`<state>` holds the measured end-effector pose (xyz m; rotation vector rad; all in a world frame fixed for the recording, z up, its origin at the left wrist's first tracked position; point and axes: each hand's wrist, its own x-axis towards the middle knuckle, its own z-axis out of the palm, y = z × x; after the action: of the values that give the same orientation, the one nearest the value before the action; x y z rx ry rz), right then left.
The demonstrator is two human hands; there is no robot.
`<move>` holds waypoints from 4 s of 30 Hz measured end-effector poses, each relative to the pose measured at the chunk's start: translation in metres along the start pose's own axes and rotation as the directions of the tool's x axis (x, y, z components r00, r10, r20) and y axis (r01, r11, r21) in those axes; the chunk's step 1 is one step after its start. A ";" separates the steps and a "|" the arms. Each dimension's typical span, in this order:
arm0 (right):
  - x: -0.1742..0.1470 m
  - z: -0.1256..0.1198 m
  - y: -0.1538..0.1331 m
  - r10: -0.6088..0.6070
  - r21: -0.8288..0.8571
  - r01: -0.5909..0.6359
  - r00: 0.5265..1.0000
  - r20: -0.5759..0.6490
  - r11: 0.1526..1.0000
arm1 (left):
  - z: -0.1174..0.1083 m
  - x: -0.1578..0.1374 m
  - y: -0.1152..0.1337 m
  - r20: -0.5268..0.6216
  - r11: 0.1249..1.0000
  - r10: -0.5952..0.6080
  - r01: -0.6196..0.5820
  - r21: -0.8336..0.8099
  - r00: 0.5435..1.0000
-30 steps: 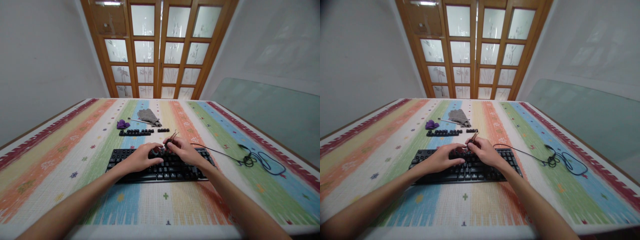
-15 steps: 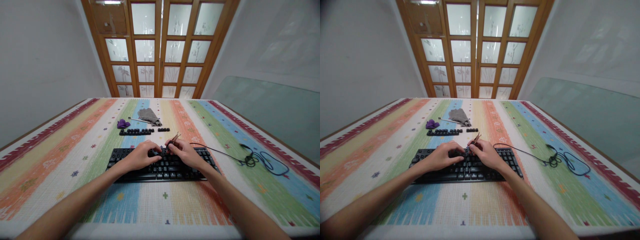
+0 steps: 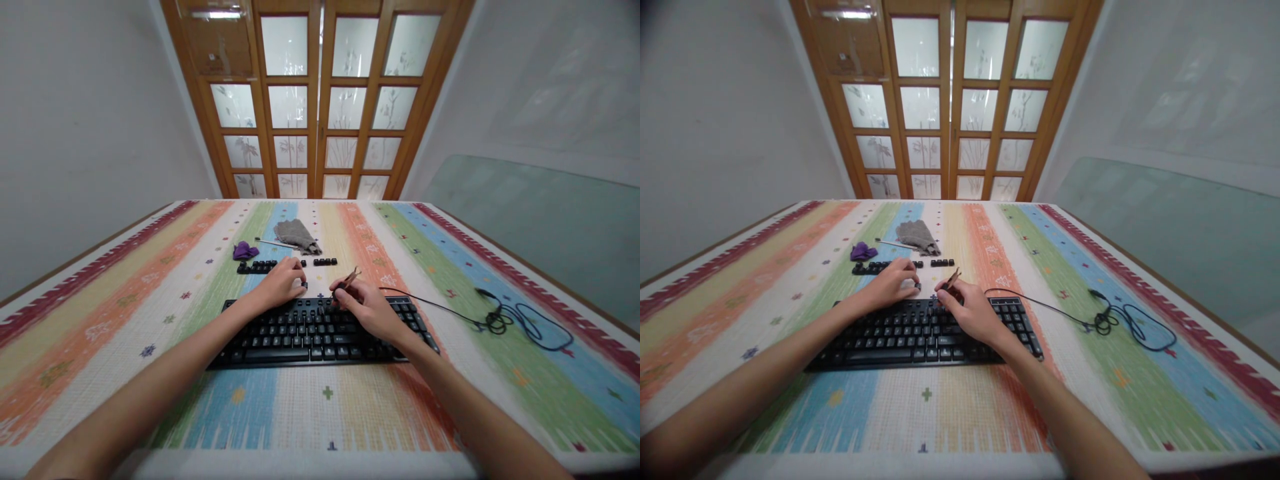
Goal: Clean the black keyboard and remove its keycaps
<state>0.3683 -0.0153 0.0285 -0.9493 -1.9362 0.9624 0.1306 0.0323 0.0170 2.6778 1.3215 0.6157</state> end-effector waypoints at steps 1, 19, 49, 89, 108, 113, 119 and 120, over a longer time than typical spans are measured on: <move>0.000 0.000 0.000 0.000 0.000 0.000 1.000 0.000 1.000 | 0.002 0.002 -0.003 0.004 1.000 0.007 -0.007 0.025 1.000; -0.002 0.002 0.000 -0.004 -0.009 0.004 1.000 0.019 1.000 | 0.006 0.017 -0.017 -0.001 0.969 0.061 -0.060 0.239 0.998; -0.003 0.004 -0.002 0.005 -0.013 -0.005 0.999 0.047 1.000 | 0.010 0.033 -0.029 -0.033 0.972 0.069 -0.059 0.229 0.997; -0.004 0.007 0.001 0.013 0.027 -0.015 0.997 0.078 1.000 | 0.014 0.038 -0.031 -0.034 0.952 0.093 -0.079 0.296 0.995; -0.002 0.001 -0.001 0.001 -0.025 0.000 1.000 0.030 1.000 | 0.008 0.021 -0.021 -0.120 0.984 0.067 -0.046 0.175 0.990; -0.001 -0.003 0.000 0.013 -0.103 -0.010 0.999 0.037 0.995 | -0.005 -0.011 0.010 -0.088 1.000 -0.011 0.011 -0.008 0.996; 0.000 -0.007 -0.003 0.017 -0.154 -0.009 0.999 0.048 0.988 | -0.012 -0.051 0.054 -0.008 0.980 -0.039 0.037 -0.197 0.999; 0.000 -0.008 -0.004 0.010 -0.157 -0.004 0.999 0.040 0.988 | -0.011 -0.055 0.058 -0.016 0.976 -0.043 0.039 -0.213 0.999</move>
<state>0.3737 -0.0143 0.0350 -1.0332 -2.0687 0.8484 0.1395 -0.0477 0.0245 2.4738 1.2348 0.7370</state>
